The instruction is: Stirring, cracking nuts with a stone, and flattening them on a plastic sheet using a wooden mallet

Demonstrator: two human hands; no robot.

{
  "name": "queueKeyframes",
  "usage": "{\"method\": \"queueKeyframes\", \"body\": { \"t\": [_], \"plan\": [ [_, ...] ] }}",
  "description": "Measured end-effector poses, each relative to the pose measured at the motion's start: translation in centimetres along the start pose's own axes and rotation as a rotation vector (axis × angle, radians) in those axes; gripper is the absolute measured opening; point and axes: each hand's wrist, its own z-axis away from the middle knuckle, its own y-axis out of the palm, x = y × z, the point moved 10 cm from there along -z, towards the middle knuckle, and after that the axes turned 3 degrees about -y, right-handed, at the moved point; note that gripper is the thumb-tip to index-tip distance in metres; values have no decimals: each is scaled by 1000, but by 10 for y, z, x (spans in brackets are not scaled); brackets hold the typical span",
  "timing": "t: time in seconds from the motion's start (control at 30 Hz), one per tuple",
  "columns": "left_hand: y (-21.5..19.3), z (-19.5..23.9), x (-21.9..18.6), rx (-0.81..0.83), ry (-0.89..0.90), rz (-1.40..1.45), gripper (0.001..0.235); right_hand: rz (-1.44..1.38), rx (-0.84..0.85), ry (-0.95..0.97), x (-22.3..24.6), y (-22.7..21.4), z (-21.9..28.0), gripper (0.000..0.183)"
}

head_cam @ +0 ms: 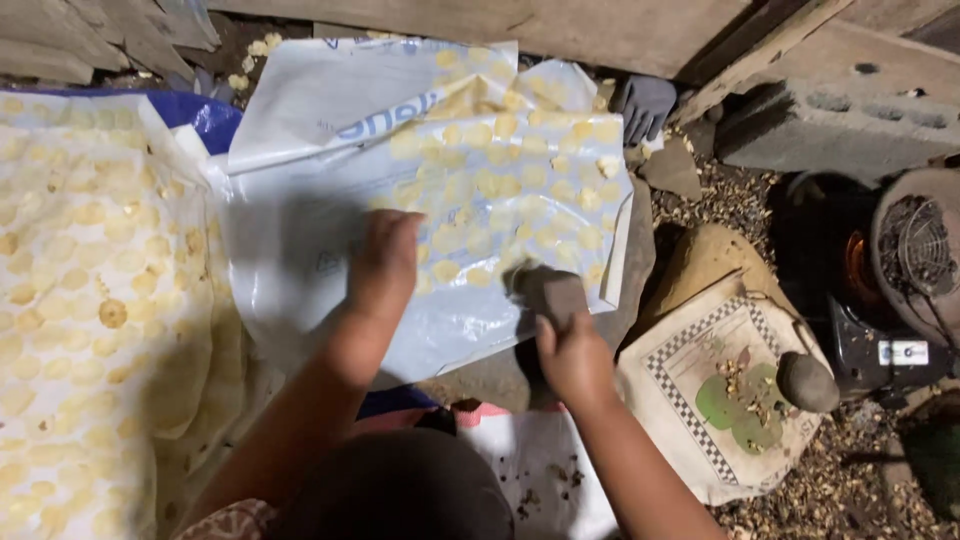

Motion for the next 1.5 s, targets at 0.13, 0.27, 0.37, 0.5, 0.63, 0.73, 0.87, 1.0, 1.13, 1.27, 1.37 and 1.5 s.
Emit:
{"method": "queueKeyframes", "body": {
  "t": [0.13,0.27,0.37,0.5,0.63,0.73,0.87,1.0,1.13,1.27,1.37,1.5],
  "plan": [
    [16,27,-72,94,68,234,29,-101,86,-28,21,-38,0,58],
    [77,63,-114,247,268,212,42,-174,-61,39,12,-94,23,49],
    [110,80,-118,329,325,168,51,-258,-350,-117,5,-135,54,39],
    [83,69,-129,265,306,181,53,-369,-560,-191,-9,-100,81,26],
    [39,38,-99,312,156,178,41,40,-255,-202,4,-2,46,55],
    [22,20,-47,-22,106,-154,57,54,-20,-173,17,-18,26,52],
    [6,0,-44,16,201,-97,68,-100,141,-52,18,-57,19,55],
    [10,-13,-41,122,207,-106,73,-120,-56,1,22,-84,35,53],
    [40,-11,-38,378,170,-216,86,-14,68,53,-4,-9,33,53],
    [71,-10,-33,594,115,-280,92,-209,86,88,6,-53,23,58],
    [90,-26,-41,632,27,-282,91,-273,-26,145,-2,-92,14,52],
    [120,-46,-61,687,-133,-239,98,-172,-298,30,5,-119,-1,46]
  ]
}}
